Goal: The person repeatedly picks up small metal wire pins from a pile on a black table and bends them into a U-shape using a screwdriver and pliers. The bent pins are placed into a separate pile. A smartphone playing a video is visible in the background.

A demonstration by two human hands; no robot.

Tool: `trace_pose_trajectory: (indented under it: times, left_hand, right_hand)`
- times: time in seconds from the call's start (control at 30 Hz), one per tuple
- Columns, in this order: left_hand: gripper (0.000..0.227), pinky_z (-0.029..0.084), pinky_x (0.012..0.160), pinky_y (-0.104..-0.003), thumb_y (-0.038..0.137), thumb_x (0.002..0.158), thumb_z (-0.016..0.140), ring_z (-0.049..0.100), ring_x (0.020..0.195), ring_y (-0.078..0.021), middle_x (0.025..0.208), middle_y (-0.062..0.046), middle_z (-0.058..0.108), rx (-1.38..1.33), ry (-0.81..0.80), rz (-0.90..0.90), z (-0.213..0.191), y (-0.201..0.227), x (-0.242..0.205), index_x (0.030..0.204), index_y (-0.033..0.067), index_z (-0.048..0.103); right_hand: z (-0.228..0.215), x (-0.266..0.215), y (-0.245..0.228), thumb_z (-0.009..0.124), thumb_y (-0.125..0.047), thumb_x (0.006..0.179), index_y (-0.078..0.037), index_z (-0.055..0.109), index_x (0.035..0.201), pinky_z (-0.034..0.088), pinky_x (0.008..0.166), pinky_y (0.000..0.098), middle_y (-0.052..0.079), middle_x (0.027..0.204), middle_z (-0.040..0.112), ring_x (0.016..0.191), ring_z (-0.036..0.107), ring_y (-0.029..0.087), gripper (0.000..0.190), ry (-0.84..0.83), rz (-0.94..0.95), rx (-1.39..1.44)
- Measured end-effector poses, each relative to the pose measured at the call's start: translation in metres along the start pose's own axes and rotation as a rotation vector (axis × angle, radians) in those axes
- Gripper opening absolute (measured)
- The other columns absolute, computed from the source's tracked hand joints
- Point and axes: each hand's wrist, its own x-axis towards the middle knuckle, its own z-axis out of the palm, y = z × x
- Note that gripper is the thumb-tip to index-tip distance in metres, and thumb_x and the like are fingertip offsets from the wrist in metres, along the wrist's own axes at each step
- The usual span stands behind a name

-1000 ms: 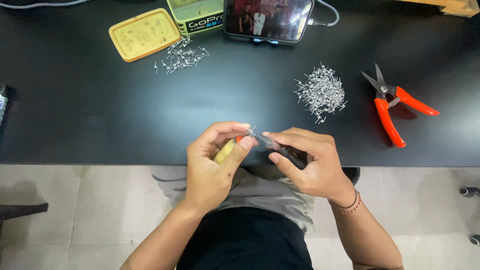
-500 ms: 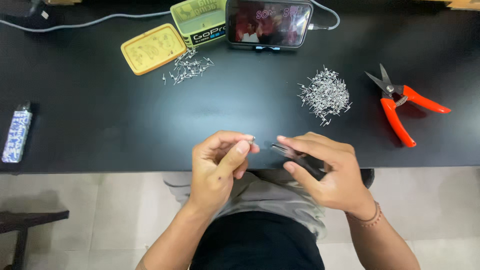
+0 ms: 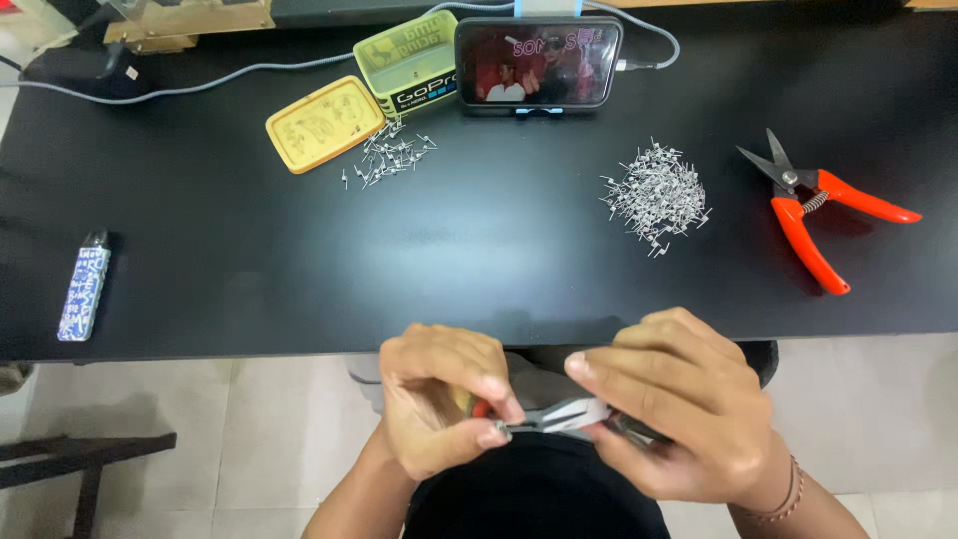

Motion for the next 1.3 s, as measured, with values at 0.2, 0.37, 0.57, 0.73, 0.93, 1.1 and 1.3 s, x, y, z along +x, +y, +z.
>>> trace_pose_trajectory:
  times: [0.2,0.37,0.57,0.73,0.93,1.1,1.3]
  left_hand:
    - [0.007,0.045,0.053,-0.027,0.015,0.087,0.079,0.065,0.056,-0.0171,0.080,-0.003,0.075,0.007,-0.106,0.049,0.002,0.003,0.004,0.090,0.0140,0.074]
    - [0.007,0.045,0.053,-0.028,0.014,0.085,0.079,0.063,0.054,-0.0178,0.078,-0.004,0.075,0.021,-0.119,0.052,0.002,0.003,0.002,0.089,0.0141,0.073]
    - [0.008,0.045,0.054,-0.028,0.015,0.086,0.078,0.063,0.054,-0.0176,0.077,-0.005,0.075,0.039,-0.109,0.041,0.000,0.003,0.002,0.091,0.0126,0.073]
    - [0.005,0.061,0.056,-0.031,0.001,0.087,0.074,0.070,0.062,-0.0237,0.071,-0.015,0.069,0.236,0.019,0.058,-0.016,0.001,0.006,0.088,0.0006,0.069]
    - [0.064,0.052,0.077,-0.039,0.020,0.099,0.077,0.066,0.081,-0.0259,0.098,0.004,0.075,1.639,0.364,-0.170,-0.062,-0.007,0.006,0.156,0.0255,0.048]
    - [0.059,0.050,0.071,-0.037,0.020,0.095,0.075,0.067,0.078,-0.0195,0.097,0.010,0.073,1.622,0.446,-0.287,-0.060,-0.005,0.006,0.150,0.0150,0.055]
    - [0.029,0.052,0.083,-0.037,0.017,0.095,0.076,0.071,0.093,-0.0230,0.099,-0.001,0.075,1.579,0.353,-0.126,-0.063,-0.005,0.004,0.124,0.0108,0.074]
  right_hand:
    - [-0.003,-0.004,-0.002,0.066,-0.024,0.093,-0.003,0.074,0.103,0.051,0.063,0.0366,0.007,0.098,0.076,0.074,0.062,0.024,0.024,-0.008,-0.112,-0.152]
    - [-0.006,-0.002,-0.005,0.061,-0.025,0.097,-0.005,0.075,0.105,0.051,0.064,0.0345,0.006,0.100,0.076,0.074,0.064,0.021,0.026,-0.047,-0.145,-0.158]
    - [-0.006,-0.007,-0.003,0.061,-0.028,0.097,-0.006,0.075,0.107,0.053,0.070,0.0357,0.005,0.103,0.077,0.079,0.066,0.022,0.027,-0.065,-0.121,-0.153]
    - [-0.004,-0.014,0.006,0.064,-0.025,0.092,-0.003,0.073,0.103,0.051,0.070,0.0406,0.009,0.100,0.076,0.081,0.070,0.027,0.026,0.037,0.002,-0.146]
    - [-0.003,-0.019,0.016,0.071,-0.013,0.088,0.001,0.073,0.102,0.051,0.072,0.0412,0.013,0.095,0.075,0.077,0.066,0.030,0.021,0.075,0.119,-0.187]
    - [-0.004,-0.021,0.026,0.068,-0.007,0.095,0.002,0.070,0.105,0.053,0.083,0.0403,0.013,0.101,0.074,0.085,0.069,0.030,0.013,0.114,0.309,-0.209]
    - [-0.001,-0.042,0.059,0.056,-0.008,0.102,-0.003,0.059,0.100,0.044,0.078,0.0333,0.006,0.093,0.060,0.081,0.055,0.019,0.006,0.128,0.761,-0.233]
